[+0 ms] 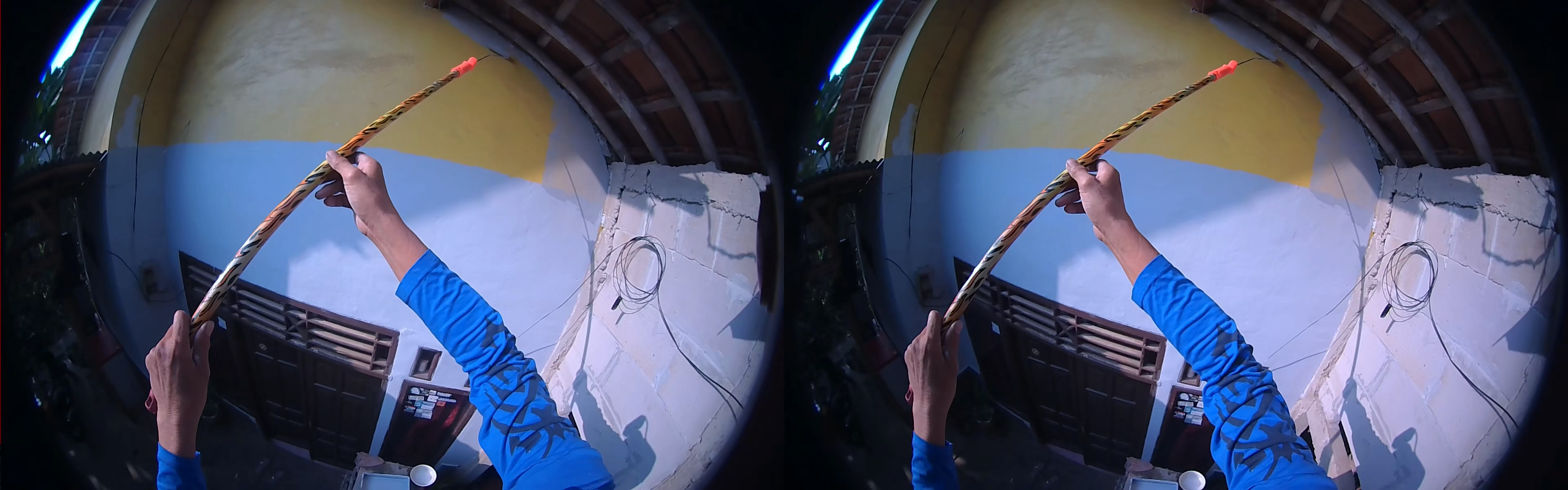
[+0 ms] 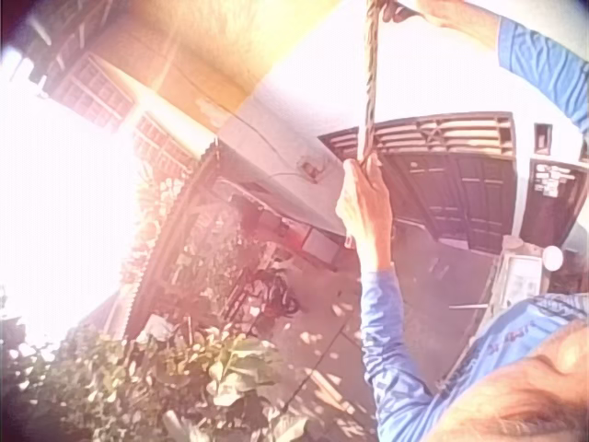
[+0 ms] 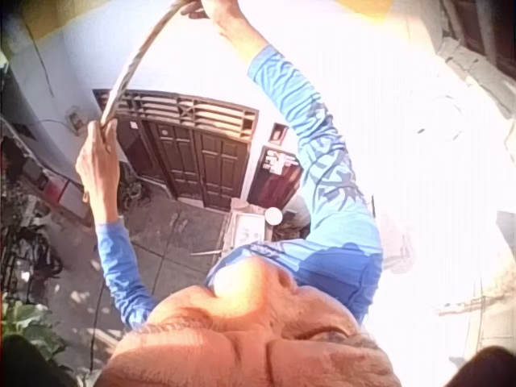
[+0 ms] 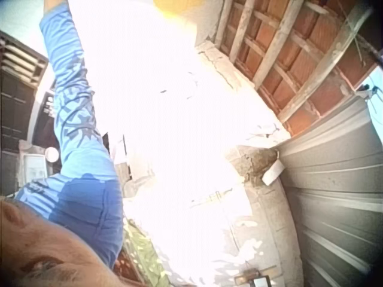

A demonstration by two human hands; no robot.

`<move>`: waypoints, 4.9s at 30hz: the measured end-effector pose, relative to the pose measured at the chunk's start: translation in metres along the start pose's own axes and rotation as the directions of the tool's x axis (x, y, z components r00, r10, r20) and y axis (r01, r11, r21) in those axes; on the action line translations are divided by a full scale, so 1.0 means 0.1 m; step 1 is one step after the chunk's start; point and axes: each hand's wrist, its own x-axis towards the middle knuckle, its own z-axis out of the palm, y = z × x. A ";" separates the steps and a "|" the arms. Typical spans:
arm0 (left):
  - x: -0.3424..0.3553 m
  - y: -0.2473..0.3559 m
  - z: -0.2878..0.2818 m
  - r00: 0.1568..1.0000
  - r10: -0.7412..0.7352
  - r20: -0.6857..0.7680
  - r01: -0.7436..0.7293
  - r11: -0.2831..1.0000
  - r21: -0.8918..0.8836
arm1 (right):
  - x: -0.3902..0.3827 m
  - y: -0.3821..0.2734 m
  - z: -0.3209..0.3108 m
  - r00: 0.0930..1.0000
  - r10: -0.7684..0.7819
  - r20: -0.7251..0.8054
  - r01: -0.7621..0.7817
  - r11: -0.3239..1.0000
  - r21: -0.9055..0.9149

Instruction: The person paints an upper wall using a paint roller attached to an extension pole, lowers the roller, and then bends the pole with both hands.

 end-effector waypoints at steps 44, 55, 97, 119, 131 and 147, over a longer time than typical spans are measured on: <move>0.00 -0.03 0.26 0.998 0.054 0.028 -0.053 0.998 -0.019 | -0.02 0.14 -0.06 0.999 0.012 -0.051 -0.014 1.000 -0.025; -0.14 -0.02 0.13 0.999 0.043 0.033 -0.041 0.998 -0.049 | -0.21 0.04 -0.06 0.998 0.019 -0.052 -0.018 1.000 0.007; -0.01 0.10 0.24 0.998 0.044 0.045 -0.043 0.999 -0.027 | -0.07 0.09 -0.24 0.999 0.012 -0.039 -0.013 0.999 -0.043; -0.16 0.07 0.20 1.000 0.024 -0.013 -0.024 1.000 -0.020 | -0.23 0.12 -0.21 0.999 0.029 -0.028 -0.029 0.999 0.015; 0.31 0.39 0.15 0.994 0.103 -0.035 -0.104 0.994 -0.018 | 0.17 -0.20 -0.45 0.993 -0.071 -0.096 0.068 0.997 -0.028; 0.01 0.19 0.22 0.995 0.080 -0.056 -0.083 0.995 -0.046 | -0.08 -0.02 -0.33 0.998 0.004 -0.062 -0.007 0.999 -0.051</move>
